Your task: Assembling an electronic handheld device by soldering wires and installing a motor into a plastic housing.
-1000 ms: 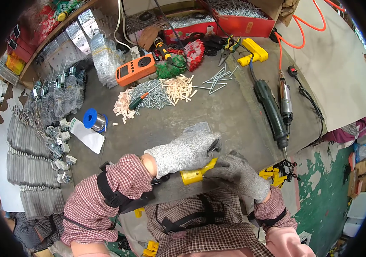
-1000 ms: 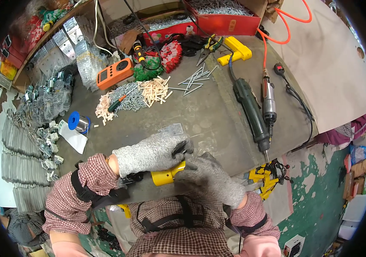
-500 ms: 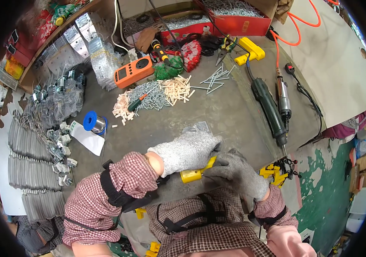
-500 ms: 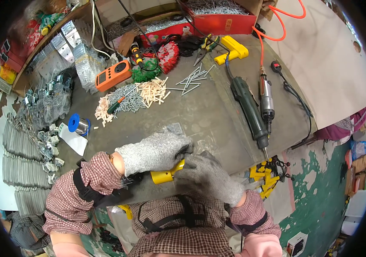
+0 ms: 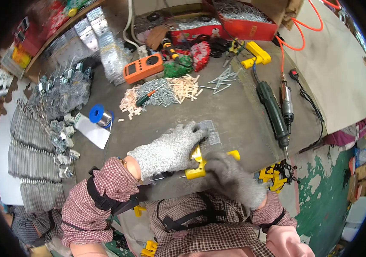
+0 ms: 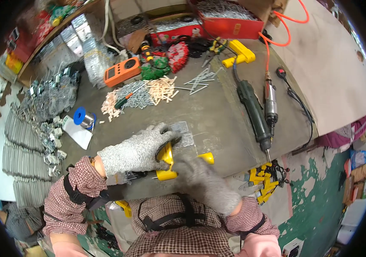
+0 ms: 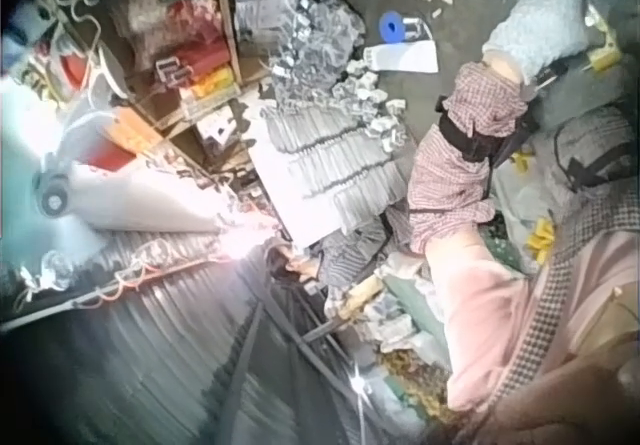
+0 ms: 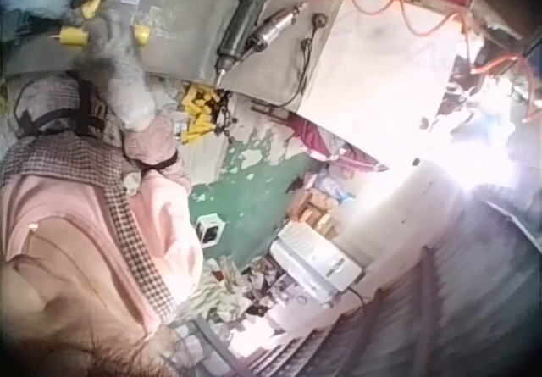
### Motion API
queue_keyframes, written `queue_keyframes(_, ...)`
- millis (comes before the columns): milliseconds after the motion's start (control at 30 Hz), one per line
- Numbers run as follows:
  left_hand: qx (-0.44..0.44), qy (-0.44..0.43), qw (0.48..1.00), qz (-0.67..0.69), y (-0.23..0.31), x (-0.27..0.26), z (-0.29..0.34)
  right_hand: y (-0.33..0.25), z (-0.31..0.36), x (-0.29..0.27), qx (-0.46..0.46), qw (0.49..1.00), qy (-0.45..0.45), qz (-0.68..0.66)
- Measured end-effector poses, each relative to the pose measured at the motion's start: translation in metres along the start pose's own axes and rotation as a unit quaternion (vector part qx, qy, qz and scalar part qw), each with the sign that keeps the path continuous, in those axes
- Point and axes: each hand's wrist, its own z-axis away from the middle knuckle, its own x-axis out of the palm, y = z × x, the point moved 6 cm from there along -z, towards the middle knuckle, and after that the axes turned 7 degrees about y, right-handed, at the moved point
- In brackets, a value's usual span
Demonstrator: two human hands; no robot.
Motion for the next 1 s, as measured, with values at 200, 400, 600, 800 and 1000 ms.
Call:
queue_keyframes(200, 0.044, 0.236, 0.957, 0.161, -0.006, -0.024, 0.077, 0.027, -0.007, -0.022, 0.091, 0.983, -0.092, 0.128)
queue_keyframes(400, -0.101, 0.274, 0.952, 0.087, -0.039, 0.023, 0.126, -0.001, -0.055, -0.035, 0.034, 0.983, -0.014, -0.179)
queue_keyframes(600, -0.081, 0.305, 0.944, 0.097, -0.042, 0.027, 0.123, 0.038, -0.070, -0.012, 0.100, 0.970, -0.212, 0.058)
queue_keyframes(800, -0.061, 0.319, 0.940, 0.105, -0.044, 0.029, 0.128, 0.011, -0.089, 0.000, 0.061, 0.956, -0.278, 0.065)
queue_keyframes(1000, -0.035, 0.320, 0.941, 0.102, -0.039, 0.024, 0.121, 0.003, -0.105, 0.008, -0.012, 0.959, -0.271, 0.086)
